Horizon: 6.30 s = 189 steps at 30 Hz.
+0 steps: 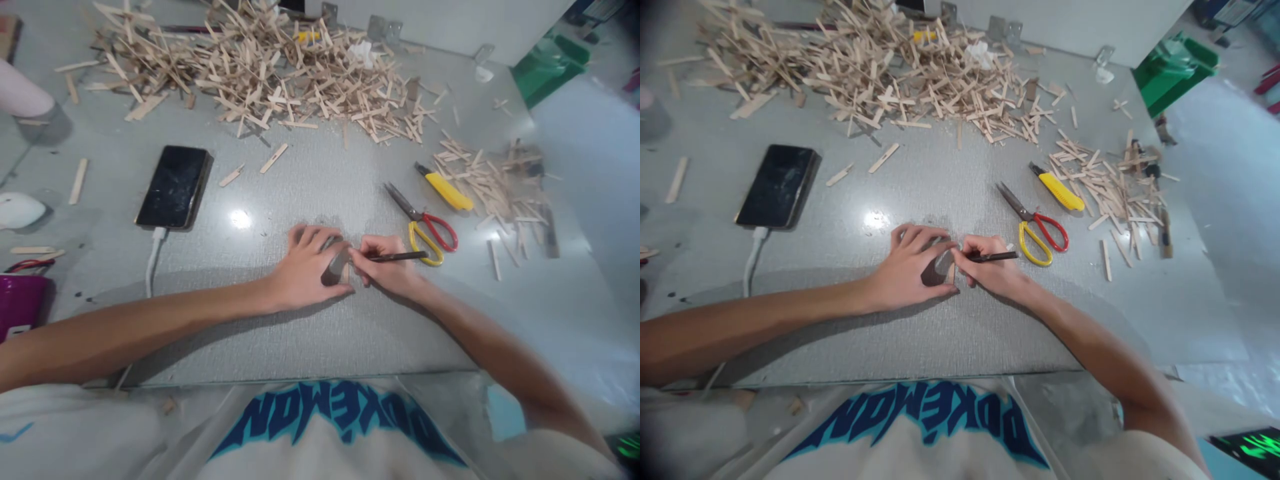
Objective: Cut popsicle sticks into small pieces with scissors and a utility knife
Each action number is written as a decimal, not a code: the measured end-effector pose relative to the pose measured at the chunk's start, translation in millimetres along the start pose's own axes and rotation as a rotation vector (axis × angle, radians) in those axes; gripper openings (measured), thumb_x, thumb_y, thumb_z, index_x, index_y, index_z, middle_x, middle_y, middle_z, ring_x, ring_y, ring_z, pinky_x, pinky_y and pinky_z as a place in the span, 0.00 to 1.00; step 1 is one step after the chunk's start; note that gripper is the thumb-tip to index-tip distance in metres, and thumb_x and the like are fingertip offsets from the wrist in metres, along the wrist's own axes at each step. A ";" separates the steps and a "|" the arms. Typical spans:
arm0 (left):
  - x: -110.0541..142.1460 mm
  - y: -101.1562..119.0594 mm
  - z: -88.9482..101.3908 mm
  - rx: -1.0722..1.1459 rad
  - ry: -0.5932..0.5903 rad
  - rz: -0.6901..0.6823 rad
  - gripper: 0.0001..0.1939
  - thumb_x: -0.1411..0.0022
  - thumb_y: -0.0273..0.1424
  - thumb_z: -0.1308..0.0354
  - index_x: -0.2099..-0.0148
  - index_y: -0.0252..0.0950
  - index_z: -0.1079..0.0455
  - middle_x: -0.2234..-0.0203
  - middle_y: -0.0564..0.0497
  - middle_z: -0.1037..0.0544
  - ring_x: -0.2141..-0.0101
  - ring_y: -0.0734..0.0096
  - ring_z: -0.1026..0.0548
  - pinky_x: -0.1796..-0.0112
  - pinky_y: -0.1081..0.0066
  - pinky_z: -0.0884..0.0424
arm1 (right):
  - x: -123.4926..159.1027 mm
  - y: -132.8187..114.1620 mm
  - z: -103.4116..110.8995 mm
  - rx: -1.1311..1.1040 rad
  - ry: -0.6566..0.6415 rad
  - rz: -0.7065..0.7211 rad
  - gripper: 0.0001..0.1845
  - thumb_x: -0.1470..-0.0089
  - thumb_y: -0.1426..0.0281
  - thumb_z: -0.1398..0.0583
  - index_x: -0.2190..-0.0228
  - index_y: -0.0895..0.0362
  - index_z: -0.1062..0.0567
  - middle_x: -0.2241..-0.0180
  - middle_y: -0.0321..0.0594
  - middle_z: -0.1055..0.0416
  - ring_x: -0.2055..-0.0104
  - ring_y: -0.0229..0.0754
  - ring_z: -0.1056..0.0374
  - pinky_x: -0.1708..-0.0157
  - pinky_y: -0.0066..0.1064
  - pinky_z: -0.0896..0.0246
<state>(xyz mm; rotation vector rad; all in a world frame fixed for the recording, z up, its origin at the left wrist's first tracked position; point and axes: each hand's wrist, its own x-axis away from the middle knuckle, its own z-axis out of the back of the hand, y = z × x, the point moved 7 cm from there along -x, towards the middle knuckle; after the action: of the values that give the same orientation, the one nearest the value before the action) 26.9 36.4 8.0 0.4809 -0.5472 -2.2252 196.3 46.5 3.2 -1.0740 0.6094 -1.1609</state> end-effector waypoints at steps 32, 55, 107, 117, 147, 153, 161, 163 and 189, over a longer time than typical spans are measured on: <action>1.3 1.0 -2.3 -0.053 0.017 -0.034 0.44 0.36 0.58 0.26 0.30 0.35 0.27 0.33 0.33 0.27 0.35 0.35 0.33 0.31 0.33 0.44 | -1.3 -9.6 -2.6 -0.024 -0.011 0.030 0.25 0.32 0.59 0.32 0.78 0.53 0.32 0.85 0.30 0.31 0.83 0.34 0.37 0.80 0.28 0.46; 1.5 0.5 -1.4 -0.035 0.005 -0.022 0.43 0.36 0.57 0.25 0.30 0.38 0.27 0.33 0.34 0.27 0.34 0.35 0.33 0.30 0.33 0.45 | -1.9 -9.9 -2.7 0.002 -0.035 0.041 0.27 0.32 0.57 0.32 0.79 0.53 0.32 0.85 0.31 0.31 0.83 0.34 0.37 0.80 0.29 0.47; 1.1 -0.5 -1.5 0.006 0.007 -0.009 0.41 0.37 0.56 0.25 0.30 0.42 0.26 0.33 0.37 0.28 0.34 0.35 0.33 0.29 0.32 0.47 | -2.7 -9.7 -2.4 0.069 -0.019 0.053 0.30 0.32 0.52 0.33 0.80 0.52 0.34 0.85 0.31 0.34 0.82 0.35 0.41 0.79 0.32 0.49; 0.9 1.3 -0.5 -0.021 0.001 -0.020 0.42 0.36 0.56 0.25 0.30 0.38 0.26 0.33 0.35 0.27 0.34 0.35 0.33 0.30 0.33 0.45 | -2.8 -12.0 -1.2 0.093 -0.017 0.099 0.27 0.33 0.60 0.33 0.80 0.52 0.33 0.85 0.30 0.35 0.81 0.35 0.42 0.77 0.32 0.50; 1.2 -0.4 -2.4 -0.009 0.003 -0.018 0.43 0.36 0.58 0.26 0.29 0.37 0.27 0.33 0.34 0.28 0.34 0.34 0.34 0.29 0.33 0.48 | -0.8 -4.6 0.0 -0.024 0.027 0.051 0.27 0.31 0.58 0.32 0.78 0.52 0.33 0.86 0.29 0.31 0.86 0.32 0.39 0.83 0.27 0.48; 0.9 0.2 -1.8 -0.017 0.008 -0.023 0.43 0.35 0.56 0.26 0.29 0.35 0.26 0.33 0.33 0.28 0.34 0.33 0.33 0.30 0.31 0.47 | -0.5 -6.0 0.1 -0.020 0.025 0.048 0.28 0.30 0.56 0.32 0.78 0.52 0.33 0.86 0.30 0.31 0.86 0.32 0.39 0.83 0.27 0.48; 1.9 -0.1 -2.9 -0.045 0.008 -0.028 0.43 0.35 0.58 0.26 0.29 0.37 0.27 0.33 0.33 0.28 0.34 0.34 0.33 0.30 0.31 0.45 | -0.3 -7.7 0.1 -0.007 0.026 0.038 0.29 0.31 0.56 0.32 0.79 0.52 0.34 0.86 0.30 0.33 0.86 0.33 0.40 0.83 0.28 0.48; 2.1 -0.1 -3.2 -0.050 0.015 -0.035 0.44 0.35 0.58 0.26 0.29 0.36 0.27 0.33 0.33 0.27 0.34 0.34 0.33 0.31 0.32 0.45 | -0.2 -8.5 0.2 -0.004 0.028 0.049 0.28 0.31 0.57 0.32 0.79 0.52 0.34 0.86 0.30 0.33 0.86 0.33 0.39 0.83 0.28 0.47; 0.5 0.3 -1.4 -0.015 -0.012 -0.004 0.43 0.36 0.58 0.26 0.29 0.41 0.27 0.32 0.36 0.28 0.33 0.35 0.34 0.29 0.32 0.46 | -1.8 -10.0 0.8 0.058 0.006 0.090 0.28 0.31 0.59 0.33 0.80 0.52 0.35 0.86 0.29 0.35 0.84 0.33 0.42 0.80 0.30 0.49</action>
<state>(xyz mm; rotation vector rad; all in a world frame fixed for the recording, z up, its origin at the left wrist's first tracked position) 27.4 35.6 6.9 0.4618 -0.5354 -2.2362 192.1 48.2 12.3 -0.9845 0.6199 -1.0973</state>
